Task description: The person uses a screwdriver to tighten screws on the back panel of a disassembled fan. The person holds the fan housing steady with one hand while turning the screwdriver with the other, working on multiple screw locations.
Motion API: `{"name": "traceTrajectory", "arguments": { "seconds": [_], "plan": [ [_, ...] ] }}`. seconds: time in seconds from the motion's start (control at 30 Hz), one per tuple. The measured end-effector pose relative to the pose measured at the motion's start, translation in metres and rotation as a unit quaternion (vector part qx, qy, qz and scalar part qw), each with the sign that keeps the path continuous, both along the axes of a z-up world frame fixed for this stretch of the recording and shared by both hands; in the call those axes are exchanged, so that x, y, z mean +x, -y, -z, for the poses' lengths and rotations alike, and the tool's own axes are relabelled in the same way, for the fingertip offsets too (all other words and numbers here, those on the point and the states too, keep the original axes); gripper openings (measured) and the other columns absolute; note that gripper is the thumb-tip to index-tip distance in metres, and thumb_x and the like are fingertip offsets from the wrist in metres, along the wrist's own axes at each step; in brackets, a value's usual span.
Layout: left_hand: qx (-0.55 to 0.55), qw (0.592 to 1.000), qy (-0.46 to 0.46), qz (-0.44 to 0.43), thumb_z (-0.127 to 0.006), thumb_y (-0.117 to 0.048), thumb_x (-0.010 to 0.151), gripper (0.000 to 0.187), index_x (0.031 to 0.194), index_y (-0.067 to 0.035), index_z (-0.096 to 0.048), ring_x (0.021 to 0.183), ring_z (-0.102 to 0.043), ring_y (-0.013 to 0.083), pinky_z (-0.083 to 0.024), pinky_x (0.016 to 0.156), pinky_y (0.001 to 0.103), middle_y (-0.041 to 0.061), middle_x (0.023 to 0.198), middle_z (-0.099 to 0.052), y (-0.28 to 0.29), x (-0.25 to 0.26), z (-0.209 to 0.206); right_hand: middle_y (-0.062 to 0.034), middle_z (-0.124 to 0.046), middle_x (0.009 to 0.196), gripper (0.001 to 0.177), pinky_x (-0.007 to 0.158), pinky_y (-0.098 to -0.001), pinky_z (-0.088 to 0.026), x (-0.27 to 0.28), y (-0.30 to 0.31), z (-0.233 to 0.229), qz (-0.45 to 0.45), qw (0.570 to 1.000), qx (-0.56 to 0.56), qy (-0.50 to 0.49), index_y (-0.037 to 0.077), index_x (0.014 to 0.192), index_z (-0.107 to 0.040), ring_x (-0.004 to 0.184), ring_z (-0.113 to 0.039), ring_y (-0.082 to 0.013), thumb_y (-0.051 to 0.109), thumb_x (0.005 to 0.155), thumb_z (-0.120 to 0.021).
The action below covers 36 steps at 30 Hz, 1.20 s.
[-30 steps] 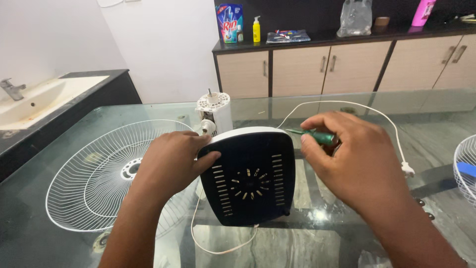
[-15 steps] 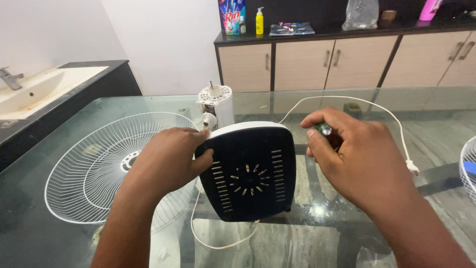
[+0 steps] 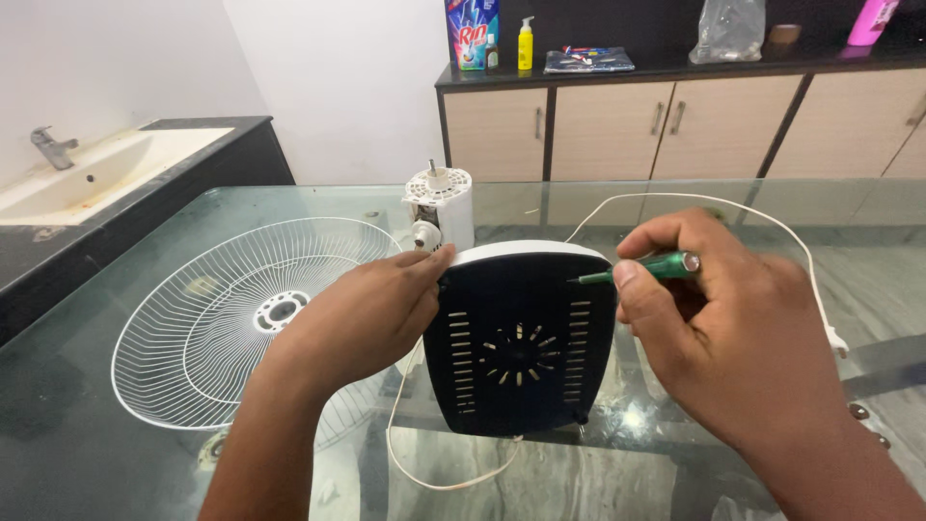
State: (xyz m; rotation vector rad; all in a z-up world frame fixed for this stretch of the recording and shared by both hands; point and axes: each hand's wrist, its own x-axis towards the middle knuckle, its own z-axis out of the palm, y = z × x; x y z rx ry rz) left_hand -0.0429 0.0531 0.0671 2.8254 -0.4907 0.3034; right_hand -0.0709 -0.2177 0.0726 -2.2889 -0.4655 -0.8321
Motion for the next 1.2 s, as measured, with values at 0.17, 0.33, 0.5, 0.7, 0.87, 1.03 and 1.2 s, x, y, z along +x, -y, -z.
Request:
{"name": "traceTrajectory", "arguments": {
  "seconds": [0.17, 0.33, 0.5, 0.7, 0.87, 1.03, 1.2],
  "plan": [
    [0.007, 1.000, 0.016, 0.002, -0.041, -0.022, 0.102, 0.052, 0.153, -0.015, -0.048, 0.122, -0.063, 0.0324, -0.047, 0.104, 0.043, 0.015, 0.134, -0.065, 0.001, 0.005, 0.005, -0.0060, -0.077, 0.074, 0.023, 0.055, -0.0329, -0.057, 0.002, -0.006, 0.014, -0.037, 0.999, -0.020, 0.005, 0.009, 0.106, -0.072, 0.059, -0.071, -0.0180, 0.025, 0.090, -0.066],
    [0.013, 1.000, 0.027, -0.001, -0.042, -0.024, 0.103, 0.047, 0.148, -0.014, -0.050, 0.114, -0.068, 0.0330, -0.052, 0.099, 0.043, 0.017, 0.128, -0.068, 0.005, 0.003, 0.000, -0.0068, -0.079, 0.097, 0.029, 0.062, -0.0353, -0.059, 0.013, -0.024, 0.014, -0.113, 0.990, -0.087, -0.002, 0.009, 0.108, -0.073, 0.069, -0.077, -0.0228, 0.027, 0.085, -0.070],
    [-0.015, 0.999, 0.036, 0.014, -0.042, -0.019, 0.101, 0.048, 0.148, -0.015, -0.051, 0.106, -0.070, 0.0340, -0.054, 0.092, 0.044, 0.017, 0.119, -0.071, 0.003, 0.003, 0.001, -0.0055, -0.078, 0.093, 0.028, 0.057, -0.0342, -0.058, 0.007, -0.025, 0.020, -0.143, 0.983, -0.103, 0.046, 0.010, 0.108, -0.075, 0.065, -0.075, -0.0218, 0.022, 0.083, -0.072],
    [-0.050, 0.992, 0.066, 0.090, -0.049, -0.014, 0.097, 0.051, 0.147, -0.012, -0.052, 0.103, -0.070, 0.0345, -0.055, 0.088, 0.045, 0.016, 0.119, -0.072, 0.008, -0.001, 0.002, -0.0020, -0.077, 0.086, 0.018, 0.053, -0.0308, -0.057, -0.003, -0.033, 0.017, -0.169, 0.979, -0.076, 0.085, 0.010, 0.097, -0.073, 0.065, -0.075, -0.0183, 0.014, 0.079, -0.076],
    [-0.072, 0.991, 0.043, 0.103, -0.051, -0.020, 0.100, 0.047, 0.146, -0.015, -0.054, 0.103, -0.070, 0.0345, -0.054, 0.088, 0.044, 0.015, 0.116, -0.072, 0.013, 0.003, 0.006, -0.0030, -0.076, 0.084, 0.019, 0.051, -0.0310, -0.057, -0.001, -0.032, 0.020, -0.143, 0.985, -0.068, 0.075, 0.008, 0.096, -0.071, 0.062, -0.075, -0.0186, 0.015, 0.079, -0.076],
    [-0.066, 0.995, 0.009, 0.078, -0.050, -0.023, 0.100, 0.049, 0.149, -0.018, -0.052, 0.104, -0.069, 0.0331, -0.054, 0.090, 0.044, 0.014, 0.117, -0.071, 0.017, -0.001, 0.000, -0.0061, -0.077, 0.084, 0.023, 0.051, -0.0349, -0.057, -0.003, -0.020, 0.014, -0.111, 0.986, -0.097, 0.079, 0.007, 0.097, -0.074, 0.061, -0.074, -0.0229, 0.018, 0.077, -0.075],
    [-0.085, 0.993, 0.015, 0.086, -0.051, -0.021, 0.100, 0.048, 0.148, -0.016, -0.051, 0.107, -0.068, 0.0336, -0.053, 0.091, 0.044, 0.013, 0.124, -0.069, 0.022, 0.003, 0.008, -0.0044, -0.079, 0.090, 0.025, 0.059, -0.0323, -0.059, 0.003, -0.012, 0.020, -0.090, 0.988, -0.123, 0.034, 0.012, 0.111, -0.075, 0.065, -0.076, -0.0190, 0.028, 0.091, -0.070]
  ]
}}
